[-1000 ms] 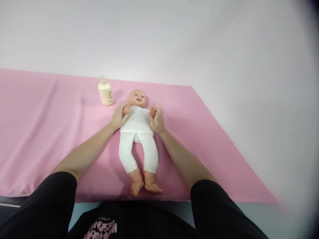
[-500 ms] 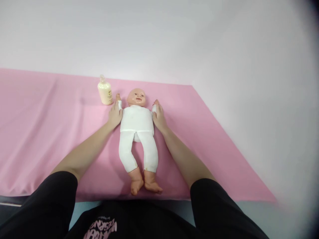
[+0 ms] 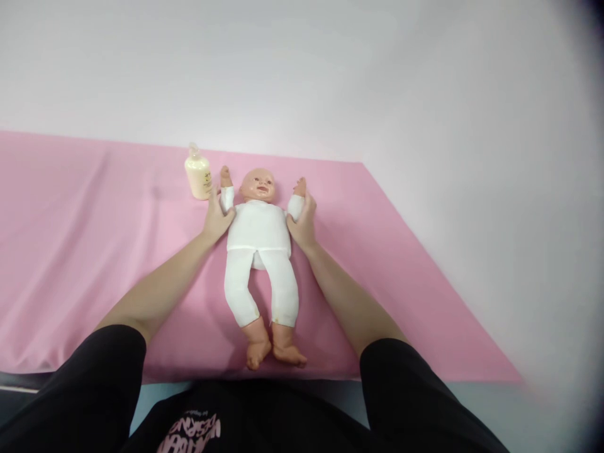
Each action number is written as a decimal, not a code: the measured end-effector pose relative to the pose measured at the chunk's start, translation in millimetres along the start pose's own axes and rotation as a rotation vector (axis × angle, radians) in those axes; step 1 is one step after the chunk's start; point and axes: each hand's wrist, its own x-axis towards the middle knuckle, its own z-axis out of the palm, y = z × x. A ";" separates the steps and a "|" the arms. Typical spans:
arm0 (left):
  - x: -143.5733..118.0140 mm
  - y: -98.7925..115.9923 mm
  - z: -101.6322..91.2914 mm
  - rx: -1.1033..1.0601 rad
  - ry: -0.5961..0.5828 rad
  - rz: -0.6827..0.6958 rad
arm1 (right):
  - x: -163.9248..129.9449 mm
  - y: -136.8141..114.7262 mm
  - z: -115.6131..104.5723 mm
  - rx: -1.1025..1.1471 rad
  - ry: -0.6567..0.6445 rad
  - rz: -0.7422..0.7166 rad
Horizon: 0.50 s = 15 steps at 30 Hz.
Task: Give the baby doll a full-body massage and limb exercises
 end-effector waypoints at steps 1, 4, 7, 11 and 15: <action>-0.7 2.3 -0.3 -0.004 0.005 0.005 | -0.2 -0.6 0.7 0.006 0.024 0.003; -1.7 9.7 -1.9 -0.024 0.014 0.061 | -1.1 -2.3 3.1 0.058 0.058 0.001; -3.0 16.9 -3.7 -0.004 0.007 0.109 | -2.8 -6.4 4.4 0.087 0.040 -0.002; -5.7 25.4 -6.2 0.088 -0.161 0.232 | -5.7 -16.0 2.6 0.067 -0.057 -0.025; -6.3 31.4 -9.5 0.126 -0.262 0.323 | -7.2 -24.5 -4.5 0.002 -0.148 -0.099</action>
